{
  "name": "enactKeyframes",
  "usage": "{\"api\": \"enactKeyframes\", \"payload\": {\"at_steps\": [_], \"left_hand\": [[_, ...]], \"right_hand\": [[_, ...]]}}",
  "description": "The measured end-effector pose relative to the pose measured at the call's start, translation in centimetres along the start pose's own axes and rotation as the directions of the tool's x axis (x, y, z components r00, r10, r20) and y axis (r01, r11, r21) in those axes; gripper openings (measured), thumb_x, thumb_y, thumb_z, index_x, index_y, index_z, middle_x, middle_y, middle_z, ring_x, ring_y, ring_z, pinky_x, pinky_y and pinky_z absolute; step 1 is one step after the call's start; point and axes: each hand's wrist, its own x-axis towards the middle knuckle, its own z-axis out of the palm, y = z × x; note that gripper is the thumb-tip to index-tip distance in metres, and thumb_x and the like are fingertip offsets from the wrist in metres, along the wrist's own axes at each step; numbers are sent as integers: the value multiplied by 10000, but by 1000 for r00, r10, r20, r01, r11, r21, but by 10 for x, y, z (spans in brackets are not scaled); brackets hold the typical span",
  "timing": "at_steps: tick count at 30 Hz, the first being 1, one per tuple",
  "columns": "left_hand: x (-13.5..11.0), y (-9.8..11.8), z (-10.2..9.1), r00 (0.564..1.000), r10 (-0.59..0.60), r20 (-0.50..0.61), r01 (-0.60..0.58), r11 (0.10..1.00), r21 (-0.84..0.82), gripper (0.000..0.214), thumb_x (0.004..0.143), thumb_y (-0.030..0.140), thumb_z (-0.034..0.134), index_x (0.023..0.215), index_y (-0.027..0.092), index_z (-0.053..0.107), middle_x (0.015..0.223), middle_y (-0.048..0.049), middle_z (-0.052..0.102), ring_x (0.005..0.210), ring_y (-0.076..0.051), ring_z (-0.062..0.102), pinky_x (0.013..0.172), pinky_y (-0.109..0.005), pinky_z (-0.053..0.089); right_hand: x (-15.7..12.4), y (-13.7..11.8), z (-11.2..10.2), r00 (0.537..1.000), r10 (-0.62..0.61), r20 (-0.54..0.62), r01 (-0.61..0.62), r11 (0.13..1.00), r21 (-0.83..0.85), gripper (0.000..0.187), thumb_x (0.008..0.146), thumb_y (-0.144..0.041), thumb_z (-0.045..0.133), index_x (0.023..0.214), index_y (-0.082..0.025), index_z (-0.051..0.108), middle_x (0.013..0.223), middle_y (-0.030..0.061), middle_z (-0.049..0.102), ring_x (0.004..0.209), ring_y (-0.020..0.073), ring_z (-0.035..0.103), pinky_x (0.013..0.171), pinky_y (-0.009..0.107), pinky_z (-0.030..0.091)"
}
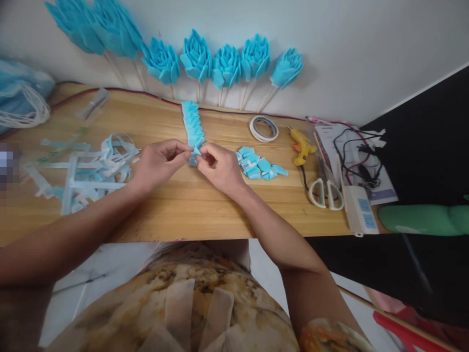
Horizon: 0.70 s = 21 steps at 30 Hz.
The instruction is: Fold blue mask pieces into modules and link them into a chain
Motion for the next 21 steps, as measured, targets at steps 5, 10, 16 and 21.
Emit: {"api": "enactKeyframes", "payload": {"at_steps": [5,10,16,21], "left_hand": [[5,0,-1,995,-90,-39,81,978,-191,162,913,304,659,797,190,660,608,31,568,546,-98,458,536,-241,374],[9,-2,-1,974,-213,71,225,913,-339,212,870,370,727,938,207,610,626,37,584,500,-95,461,480,-234,340],[5,-1,-3,981,-128,148,168,940,-296,255,781,378,777,765,194,601,629,45,515,535,-81,398,512,-242,308],[6,-2,-1,984,-113,135,147,949,-278,271,762,367,793,748,199,582,645,44,528,557,-87,397,530,-257,301]], "right_hand": [[2,0,-4,990,136,36,-140,982,128,229,857,-383,635,717,-240,524,648,-34,494,610,118,406,609,293,371],[4,-2,-8,974,185,134,-215,939,267,256,873,-433,651,741,-235,558,677,-28,551,651,124,481,642,289,397],[3,0,-10,957,207,201,-261,917,302,267,880,-426,661,729,-225,572,707,-20,613,682,126,531,680,289,423],[4,0,-9,950,207,233,-277,903,330,319,863,-504,709,763,-221,601,699,-28,579,676,122,501,658,277,416]]}}
